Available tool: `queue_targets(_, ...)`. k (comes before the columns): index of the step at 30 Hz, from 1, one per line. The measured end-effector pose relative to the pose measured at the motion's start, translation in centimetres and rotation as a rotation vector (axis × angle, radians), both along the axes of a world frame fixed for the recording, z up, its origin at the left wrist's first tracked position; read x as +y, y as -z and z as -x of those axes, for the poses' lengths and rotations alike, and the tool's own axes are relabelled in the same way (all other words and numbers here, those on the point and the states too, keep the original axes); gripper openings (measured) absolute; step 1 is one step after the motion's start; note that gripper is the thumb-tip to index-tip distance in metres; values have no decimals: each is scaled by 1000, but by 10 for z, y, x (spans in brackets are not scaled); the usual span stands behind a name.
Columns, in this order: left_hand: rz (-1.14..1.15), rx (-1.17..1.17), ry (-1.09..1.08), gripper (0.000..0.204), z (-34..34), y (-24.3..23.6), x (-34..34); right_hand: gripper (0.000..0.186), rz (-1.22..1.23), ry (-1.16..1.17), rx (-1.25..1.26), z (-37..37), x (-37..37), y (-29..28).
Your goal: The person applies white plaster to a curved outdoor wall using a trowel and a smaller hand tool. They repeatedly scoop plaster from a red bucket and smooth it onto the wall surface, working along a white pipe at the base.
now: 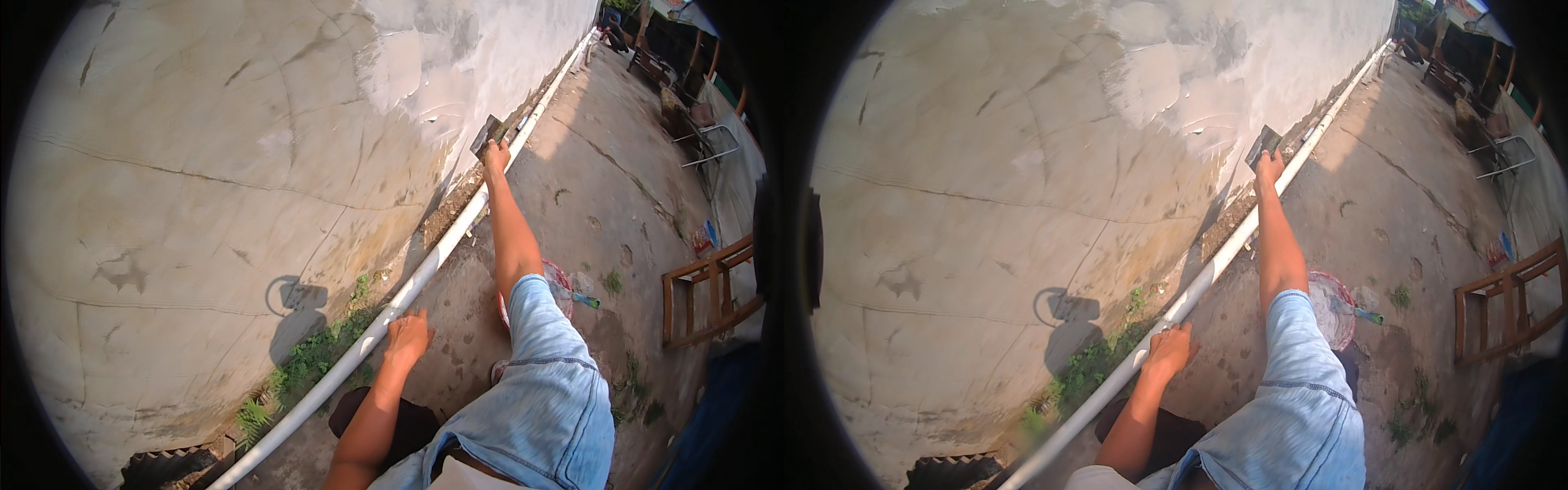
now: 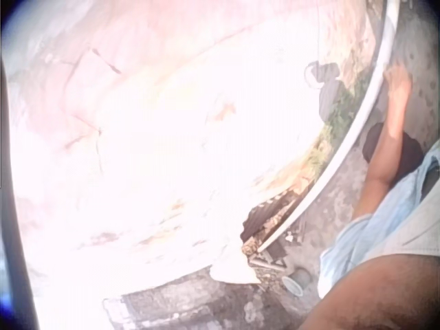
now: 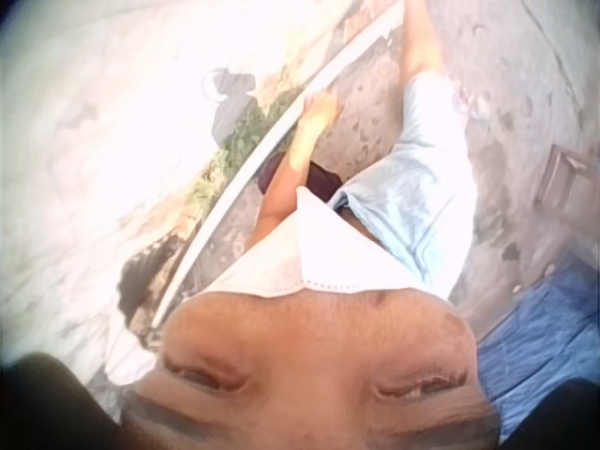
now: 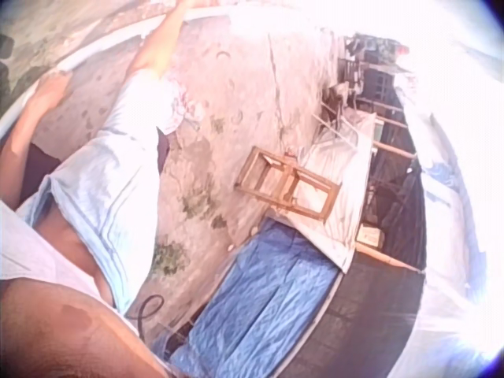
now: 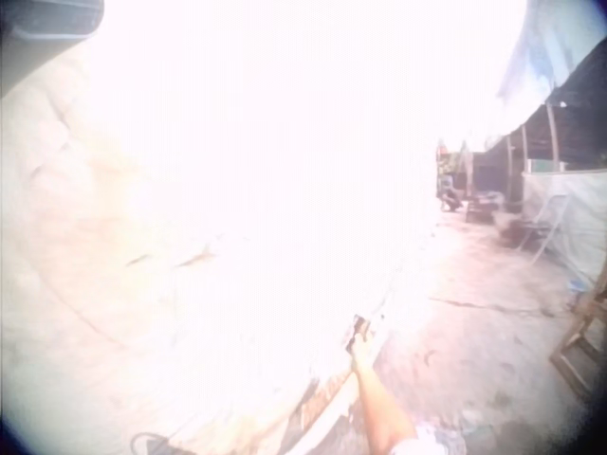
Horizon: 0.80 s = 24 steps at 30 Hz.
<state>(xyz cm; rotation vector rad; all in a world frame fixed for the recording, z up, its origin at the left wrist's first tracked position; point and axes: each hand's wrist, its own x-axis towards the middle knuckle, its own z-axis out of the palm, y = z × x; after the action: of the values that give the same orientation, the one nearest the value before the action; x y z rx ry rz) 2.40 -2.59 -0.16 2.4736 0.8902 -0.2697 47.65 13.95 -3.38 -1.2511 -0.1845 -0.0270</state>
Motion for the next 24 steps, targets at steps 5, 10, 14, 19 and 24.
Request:
queue_targets(5,31,70,-27,46,2,4,7,33,-30,-124,-82,22,11,-24)
queue_targets(10,5,46,-22,43,1,8,6,34,-161,-233,-174,35,18,-44)
queue_targets(14,5,49,-21,42,-6,1,5,36,-109,-170,-228,79,18,-65)
queue_targets(19,-10,-5,-12,39,-13,5,0,41,-56,-216,-349,191,-12,-80)
queue_targets(24,8,-38,1,38,-17,7,-1,51,13,-392,-787,268,-57,-69)
